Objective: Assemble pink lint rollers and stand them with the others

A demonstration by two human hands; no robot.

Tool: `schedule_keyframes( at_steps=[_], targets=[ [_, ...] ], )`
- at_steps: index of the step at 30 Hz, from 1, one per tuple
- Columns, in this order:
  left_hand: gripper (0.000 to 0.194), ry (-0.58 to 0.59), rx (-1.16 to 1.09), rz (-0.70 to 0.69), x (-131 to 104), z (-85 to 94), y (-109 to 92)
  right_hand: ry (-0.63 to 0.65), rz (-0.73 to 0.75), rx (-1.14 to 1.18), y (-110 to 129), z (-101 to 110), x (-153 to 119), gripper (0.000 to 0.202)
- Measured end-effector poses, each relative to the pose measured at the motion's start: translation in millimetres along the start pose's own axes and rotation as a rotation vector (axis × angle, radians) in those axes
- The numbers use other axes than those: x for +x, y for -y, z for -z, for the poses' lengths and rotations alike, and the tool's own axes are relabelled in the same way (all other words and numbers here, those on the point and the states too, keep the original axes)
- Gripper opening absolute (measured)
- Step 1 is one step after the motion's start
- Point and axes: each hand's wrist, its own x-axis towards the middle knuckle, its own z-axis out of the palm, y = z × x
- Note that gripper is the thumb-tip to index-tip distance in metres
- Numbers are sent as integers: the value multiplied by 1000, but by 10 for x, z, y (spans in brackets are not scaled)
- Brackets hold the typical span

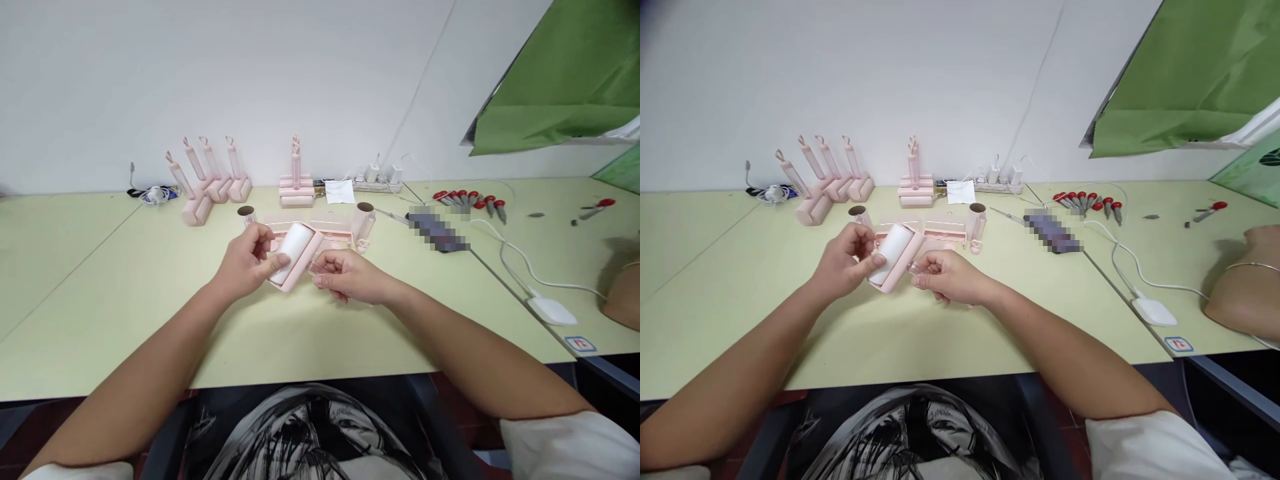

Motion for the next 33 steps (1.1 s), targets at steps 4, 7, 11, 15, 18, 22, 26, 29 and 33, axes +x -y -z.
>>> schedule_keyframes(
  at_steps=[4, 7, 11, 15, 18, 22, 26, 29, 33],
  targets=[
    [62, 193, 18, 80, -36, -88, -31, -24, 174, -315, -24, 16, 0, 23],
    [68, 283, 61, 143, -25, -59, -45, -25, 234, -572, -2, 55, -30, 20],
    [56, 208, 182, 172, 93, 116, 97, -44, 207, -640, 45, 184, -55, 22],
    [41, -72, 279, 214, 170, 186, 254, -100, 223, -588, 86, 309, -63, 25],
    [31, -7, 246, 100, 126, 64, 249, -144, 239, -609, 93, 318, -56, 24],
    [44, 188, 304, -21, 10, -189, 170, -385, 243, -535, 64, 297, -13, 24],
    [65, 376, 446, 18, -39, -335, 174, -589, 240, -367, 35, 328, 39, 26],
    [66, 433, 509, 17, -22, -343, 198, -623, 258, -280, 29, 344, 60, 26],
    [51, 374, 490, -1, -16, -319, 159, -607, 263, -240, 15, 319, 68, 26]
  ],
)
